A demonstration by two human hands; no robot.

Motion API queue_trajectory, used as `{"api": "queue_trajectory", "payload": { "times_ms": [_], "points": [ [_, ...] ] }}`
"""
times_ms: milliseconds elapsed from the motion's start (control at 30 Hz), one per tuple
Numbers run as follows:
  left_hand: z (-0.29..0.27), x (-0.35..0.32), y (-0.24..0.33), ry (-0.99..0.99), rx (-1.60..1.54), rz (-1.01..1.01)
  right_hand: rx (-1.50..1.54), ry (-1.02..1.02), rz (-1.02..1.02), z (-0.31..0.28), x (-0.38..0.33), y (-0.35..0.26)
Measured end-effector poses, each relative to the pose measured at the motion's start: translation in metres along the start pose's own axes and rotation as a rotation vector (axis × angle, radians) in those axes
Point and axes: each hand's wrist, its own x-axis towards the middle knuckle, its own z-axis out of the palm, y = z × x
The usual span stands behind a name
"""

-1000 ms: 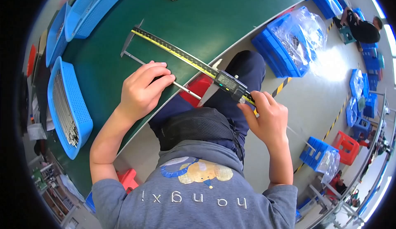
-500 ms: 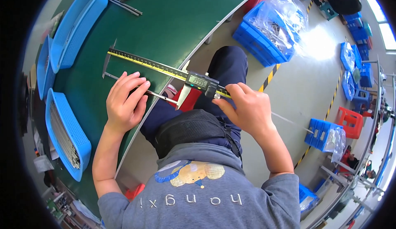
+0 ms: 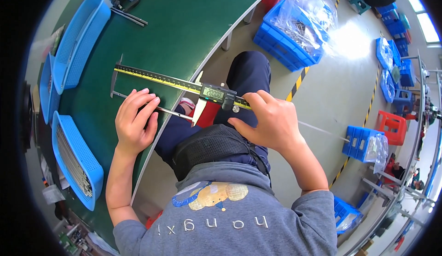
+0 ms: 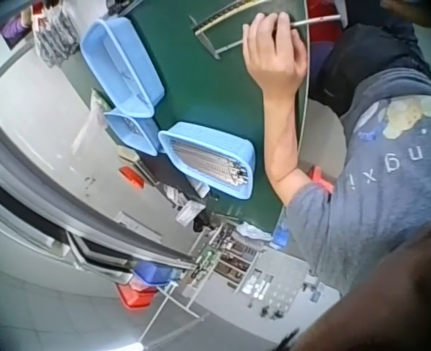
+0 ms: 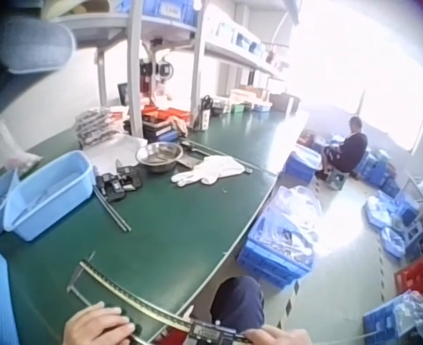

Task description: Using a digital caliper to measure the length of metal rods at a workbench.

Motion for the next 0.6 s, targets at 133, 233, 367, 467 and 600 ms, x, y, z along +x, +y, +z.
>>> {"api": "queue_trajectory", "payload": {
  "times_ms": [133, 233, 367, 467, 600],
  "points": [
    [0.003, 0.005, -0.001, -0.008, -0.001, 0.01, -0.004, -0.001, 0.017, -0.002, 0.001, 0.004],
    [-0.001, 0.007, -0.001, -0.032, -0.011, 0.006, 0.001, 0.017, -0.013, -0.003, 0.008, 0.003],
    [0.002, 0.009, 0.022, -0.122, -0.008, 0.033, -0.005, -0.003, -0.042, 0.005, 0.01, -0.001],
    [0.011, 0.014, 0.032, -0.146, 0.147, 0.188, 0.018, -0.002, -0.016, -0.002, 0.001, 0.002],
    [-0.036, 0.019, 0.05, 0.049, 0.251, 0.196, 0.056, -0.004, -0.021, -0.004, 0.002, 0.006]
  ]
}}
